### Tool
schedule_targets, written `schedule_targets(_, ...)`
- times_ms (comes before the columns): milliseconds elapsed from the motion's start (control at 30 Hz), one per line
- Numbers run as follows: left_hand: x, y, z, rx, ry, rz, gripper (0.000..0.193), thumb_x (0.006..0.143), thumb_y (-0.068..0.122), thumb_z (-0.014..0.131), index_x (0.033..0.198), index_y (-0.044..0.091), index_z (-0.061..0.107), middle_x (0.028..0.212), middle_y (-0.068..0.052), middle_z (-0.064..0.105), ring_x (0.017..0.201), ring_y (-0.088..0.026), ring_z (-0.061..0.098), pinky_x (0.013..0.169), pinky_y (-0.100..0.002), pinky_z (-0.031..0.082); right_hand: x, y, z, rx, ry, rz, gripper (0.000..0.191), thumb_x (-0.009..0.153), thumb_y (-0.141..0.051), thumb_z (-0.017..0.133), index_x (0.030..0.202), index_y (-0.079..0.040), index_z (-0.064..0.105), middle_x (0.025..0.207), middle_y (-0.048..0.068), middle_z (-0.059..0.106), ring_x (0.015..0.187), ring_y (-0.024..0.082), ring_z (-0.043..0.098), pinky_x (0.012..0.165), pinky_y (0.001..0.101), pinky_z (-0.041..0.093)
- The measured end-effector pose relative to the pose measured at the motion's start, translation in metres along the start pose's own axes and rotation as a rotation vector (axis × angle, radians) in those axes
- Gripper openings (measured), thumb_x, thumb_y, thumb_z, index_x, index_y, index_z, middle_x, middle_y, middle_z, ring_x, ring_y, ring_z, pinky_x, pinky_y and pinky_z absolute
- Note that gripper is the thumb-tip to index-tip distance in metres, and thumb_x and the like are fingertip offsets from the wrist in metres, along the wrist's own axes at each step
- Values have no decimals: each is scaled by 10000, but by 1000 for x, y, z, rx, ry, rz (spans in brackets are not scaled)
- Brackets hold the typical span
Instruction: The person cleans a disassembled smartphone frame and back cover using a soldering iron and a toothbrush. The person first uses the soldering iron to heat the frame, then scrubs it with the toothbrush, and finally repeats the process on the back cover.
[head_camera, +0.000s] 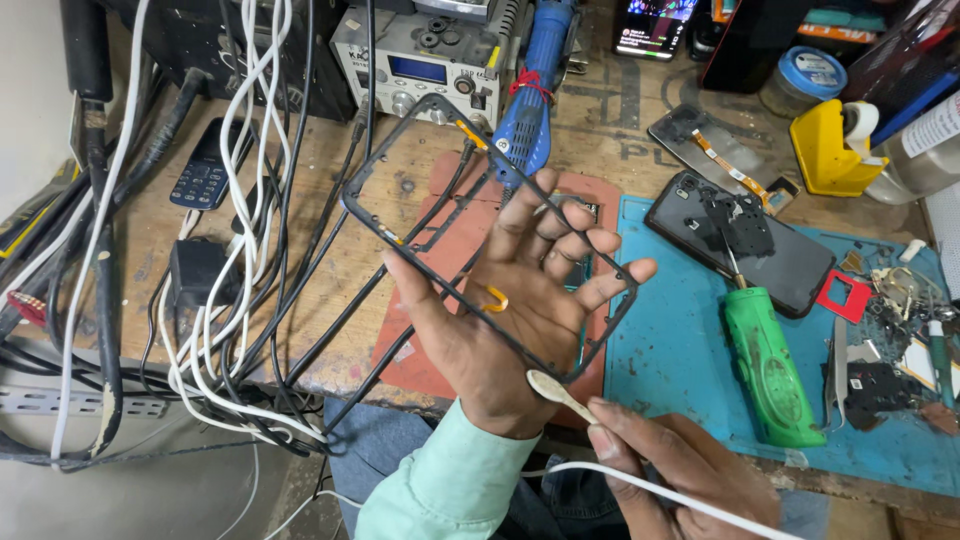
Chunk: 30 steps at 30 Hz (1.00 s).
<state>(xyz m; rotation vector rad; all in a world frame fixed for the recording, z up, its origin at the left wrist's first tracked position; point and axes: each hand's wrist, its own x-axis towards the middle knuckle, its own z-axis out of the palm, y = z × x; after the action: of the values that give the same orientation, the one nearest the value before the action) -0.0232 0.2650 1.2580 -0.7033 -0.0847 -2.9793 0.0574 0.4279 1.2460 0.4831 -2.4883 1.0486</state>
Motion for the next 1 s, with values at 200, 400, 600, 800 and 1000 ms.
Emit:
schedule_targets(200,5,14,3,-18,-47,-9,1195,966,950,200,1542,-74,414,1265,-201,628,1203,-314,630,1111,-635,481,7,-3,-13,80,-23,-47,294,876,-188,775,1168,-168,750,788,44,736,664,124,683,586,248,536)
schedule_targets(400,-5,-3,3,6,-26,-53,1150,966,950,235,1465,-67,430,1255,-191,601,1174,-306,613,1116,-597,480,-6,0,3,-139,47,-116,308,815,-241,802,1120,-228,757,734,31,714,599,162,705,558,326,533)
schedule_targets(600,-15,-8,5,140,52,-151,1148,949,916,265,1512,-69,439,1252,-178,579,1129,-281,573,1067,-528,503,4,-17,3,-162,12,-50,329,807,-230,823,1132,-239,771,764,39,733,619,163,730,539,322,545)
schedule_targets(800,-19,13,2,98,68,-638,1167,995,911,208,1521,-110,411,1247,-233,571,1133,-313,623,1027,-535,543,41,-35,-30,-164,7,-390,323,844,-214,803,1155,-205,716,880,26,718,688,127,704,622,311,548)
schedule_targets(1000,-29,32,-18,-117,131,-1001,1090,1091,891,219,1507,-94,435,1241,-249,601,1095,-394,669,927,-631,574,70,-13,-62,-376,-125,-501,316,730,-316,880,1031,-242,816,906,-21,668,579,93,590,613,348,435)
